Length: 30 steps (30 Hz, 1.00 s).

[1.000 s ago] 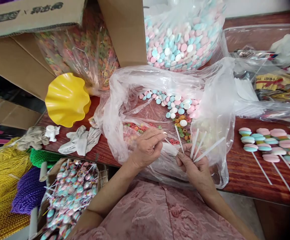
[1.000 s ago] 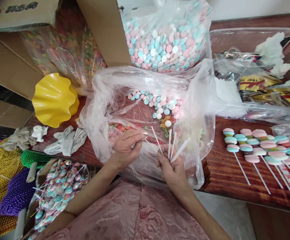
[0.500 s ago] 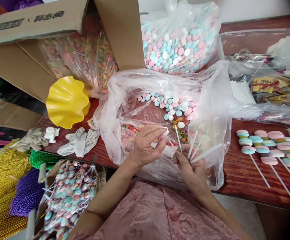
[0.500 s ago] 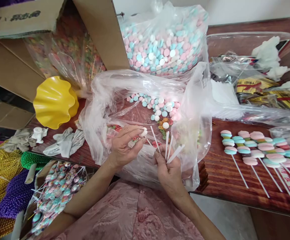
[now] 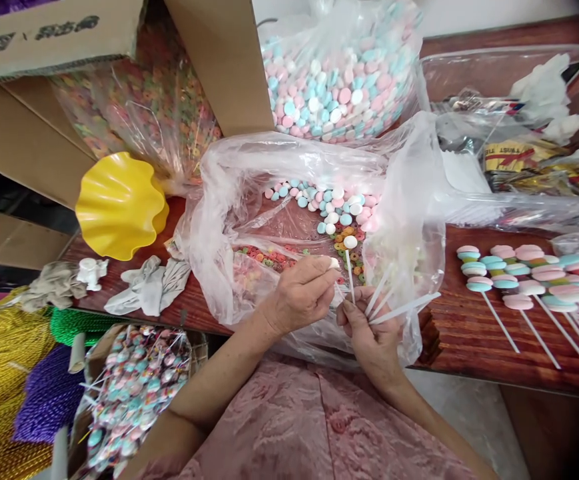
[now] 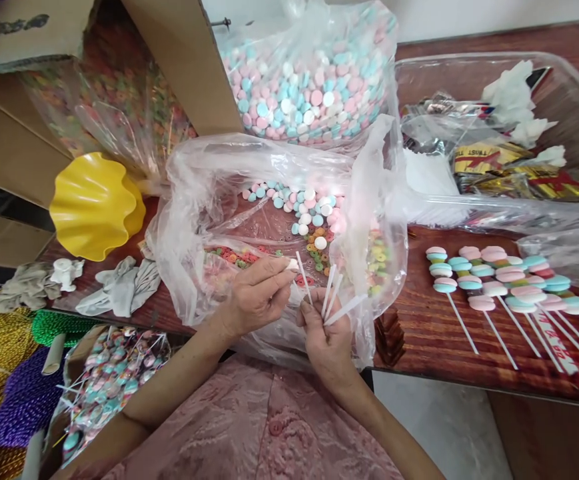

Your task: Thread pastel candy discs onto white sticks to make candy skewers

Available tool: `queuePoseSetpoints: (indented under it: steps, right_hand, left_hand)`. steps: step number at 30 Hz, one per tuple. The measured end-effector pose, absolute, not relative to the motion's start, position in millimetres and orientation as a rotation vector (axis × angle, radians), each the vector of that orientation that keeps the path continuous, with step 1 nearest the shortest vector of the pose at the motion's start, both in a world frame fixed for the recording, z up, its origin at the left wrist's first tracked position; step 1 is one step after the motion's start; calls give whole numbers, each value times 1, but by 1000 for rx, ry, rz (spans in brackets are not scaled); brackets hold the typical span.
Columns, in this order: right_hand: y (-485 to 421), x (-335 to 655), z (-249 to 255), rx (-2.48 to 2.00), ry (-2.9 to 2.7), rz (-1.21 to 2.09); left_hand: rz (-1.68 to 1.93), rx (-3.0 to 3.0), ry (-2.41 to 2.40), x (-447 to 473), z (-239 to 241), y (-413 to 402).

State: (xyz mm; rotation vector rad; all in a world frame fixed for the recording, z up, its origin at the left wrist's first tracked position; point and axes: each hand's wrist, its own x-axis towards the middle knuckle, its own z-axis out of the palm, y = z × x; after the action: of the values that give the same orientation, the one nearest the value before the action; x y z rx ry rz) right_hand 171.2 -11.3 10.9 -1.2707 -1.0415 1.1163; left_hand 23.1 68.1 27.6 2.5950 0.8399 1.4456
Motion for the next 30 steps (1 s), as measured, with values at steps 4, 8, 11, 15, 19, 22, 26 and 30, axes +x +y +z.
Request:
queuePoseSetpoints:
  steps: [4,8,11,15,19,22,26,30]
  right_hand:
    - [-11,169,9,-1280,-918,1140]
    - [-1,182,8,-1303,-802,1157]
    - [9,201,6,-1311,-713,1106]
    - [13,221,0,-1329,-691,1038]
    - [7,223,-6,-1322,-703,1062]
    - [0,220,-6,-1305,-693,1079]
    - [-7,222,-2,-1292,-753,1160]
    - [-11,224,-1,-1364,-1063,1165]
  left_hand:
    - [1381,2632,726,38,21,64]
    - [1366,2520,695,45,16,58]
    - [1411,2293,850,42,19,66]
    - [1126,2266,1238,44,24,90]
    - [488,2401,1329,69,19,105]
    - [473,2396,1331,84,8,109]
    - [691,2108,1291,78,3,112]
    - [857,1283,1189,51,18,108]
